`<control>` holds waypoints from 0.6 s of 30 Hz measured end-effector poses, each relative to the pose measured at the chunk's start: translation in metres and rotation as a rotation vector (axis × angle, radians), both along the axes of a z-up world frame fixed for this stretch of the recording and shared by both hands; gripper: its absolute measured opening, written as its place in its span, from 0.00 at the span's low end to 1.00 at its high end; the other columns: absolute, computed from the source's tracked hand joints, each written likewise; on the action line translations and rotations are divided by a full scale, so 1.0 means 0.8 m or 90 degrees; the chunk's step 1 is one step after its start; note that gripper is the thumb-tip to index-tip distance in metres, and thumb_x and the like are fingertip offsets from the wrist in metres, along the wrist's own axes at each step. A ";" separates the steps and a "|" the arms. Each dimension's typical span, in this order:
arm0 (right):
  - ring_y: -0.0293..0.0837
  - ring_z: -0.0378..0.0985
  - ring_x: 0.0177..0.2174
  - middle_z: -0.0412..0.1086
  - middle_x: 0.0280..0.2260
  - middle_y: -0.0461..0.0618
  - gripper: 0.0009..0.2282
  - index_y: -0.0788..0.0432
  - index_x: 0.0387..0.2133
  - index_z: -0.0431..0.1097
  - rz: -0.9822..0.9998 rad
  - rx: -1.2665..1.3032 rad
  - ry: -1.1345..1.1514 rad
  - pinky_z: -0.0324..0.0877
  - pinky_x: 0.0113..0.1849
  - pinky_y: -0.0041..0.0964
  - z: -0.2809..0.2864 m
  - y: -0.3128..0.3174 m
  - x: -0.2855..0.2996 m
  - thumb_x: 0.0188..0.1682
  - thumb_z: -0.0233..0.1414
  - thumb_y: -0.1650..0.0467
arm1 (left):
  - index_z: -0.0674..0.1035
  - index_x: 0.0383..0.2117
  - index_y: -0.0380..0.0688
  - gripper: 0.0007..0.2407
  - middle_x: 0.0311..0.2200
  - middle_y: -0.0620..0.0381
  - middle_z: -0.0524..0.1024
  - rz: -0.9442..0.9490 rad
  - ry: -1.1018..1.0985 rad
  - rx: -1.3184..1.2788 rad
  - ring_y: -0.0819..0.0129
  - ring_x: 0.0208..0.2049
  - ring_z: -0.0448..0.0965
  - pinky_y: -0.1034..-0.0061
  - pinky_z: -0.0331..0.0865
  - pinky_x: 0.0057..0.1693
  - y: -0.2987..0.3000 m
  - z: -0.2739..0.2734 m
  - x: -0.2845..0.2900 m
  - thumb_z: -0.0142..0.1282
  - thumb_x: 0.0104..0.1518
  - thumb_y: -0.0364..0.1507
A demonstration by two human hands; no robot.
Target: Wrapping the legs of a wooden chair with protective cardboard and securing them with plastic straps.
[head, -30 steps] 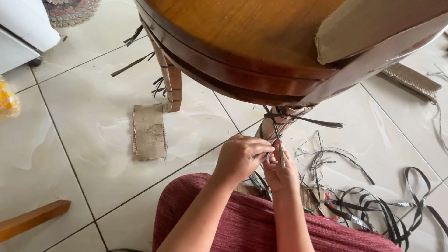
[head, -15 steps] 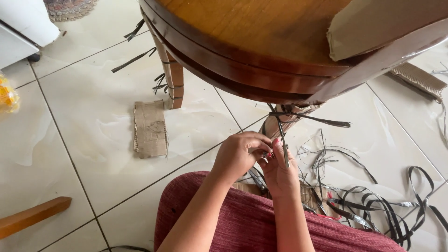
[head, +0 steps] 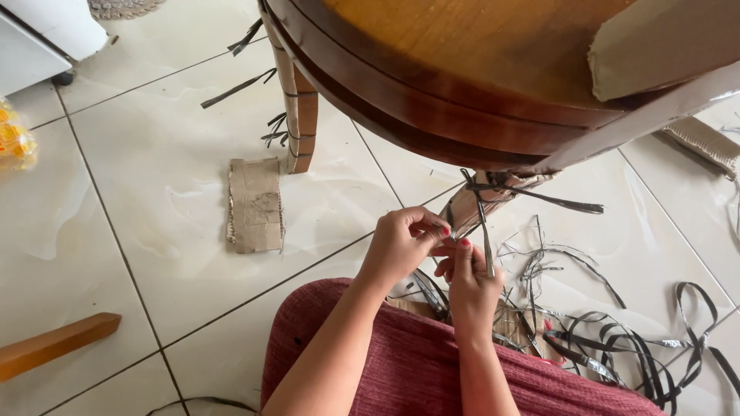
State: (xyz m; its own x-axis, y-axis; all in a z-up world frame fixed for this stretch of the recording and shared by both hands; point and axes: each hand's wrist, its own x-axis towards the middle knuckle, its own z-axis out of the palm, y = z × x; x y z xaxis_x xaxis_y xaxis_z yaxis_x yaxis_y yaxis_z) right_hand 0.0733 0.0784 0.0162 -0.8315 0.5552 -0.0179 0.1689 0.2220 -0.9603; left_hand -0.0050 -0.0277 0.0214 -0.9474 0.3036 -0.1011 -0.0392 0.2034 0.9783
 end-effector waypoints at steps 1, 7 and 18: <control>0.38 0.65 0.14 0.72 0.14 0.52 0.17 0.61 0.31 0.80 0.001 0.000 0.001 0.64 0.22 0.27 -0.004 -0.002 0.002 0.63 0.44 0.67 | 0.86 0.31 0.51 0.03 0.30 0.61 0.85 0.001 0.001 0.000 0.65 0.36 0.87 0.75 0.77 0.46 0.001 -0.007 -0.005 0.67 0.55 0.32; 0.42 0.70 0.16 0.70 0.14 0.45 0.16 0.53 0.22 0.73 0.075 0.222 0.032 0.68 0.25 0.35 -0.048 0.008 0.001 0.61 0.47 0.66 | 0.83 0.30 0.48 0.03 0.27 0.57 0.83 0.106 -0.108 0.065 0.65 0.35 0.86 0.71 0.77 0.44 0.027 -0.046 -0.028 0.64 0.54 0.30; 0.60 0.74 0.24 0.69 0.19 0.52 0.10 0.52 0.24 0.70 0.145 0.436 0.025 0.70 0.31 0.48 -0.052 0.108 0.024 0.57 0.52 0.69 | 0.77 0.30 0.43 0.03 0.30 0.56 0.81 0.264 -0.249 0.388 0.74 0.30 0.79 0.86 0.73 0.39 0.057 -0.020 -0.036 0.58 0.61 0.25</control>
State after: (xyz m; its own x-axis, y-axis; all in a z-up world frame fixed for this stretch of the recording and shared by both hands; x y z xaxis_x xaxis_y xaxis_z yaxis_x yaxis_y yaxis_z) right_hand 0.0925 0.1649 -0.0251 -0.9207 0.2448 0.3038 0.0158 0.8014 -0.5979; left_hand -0.0336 0.0179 0.0057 -0.9253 0.0450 -0.3767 -0.3535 -0.4625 0.8131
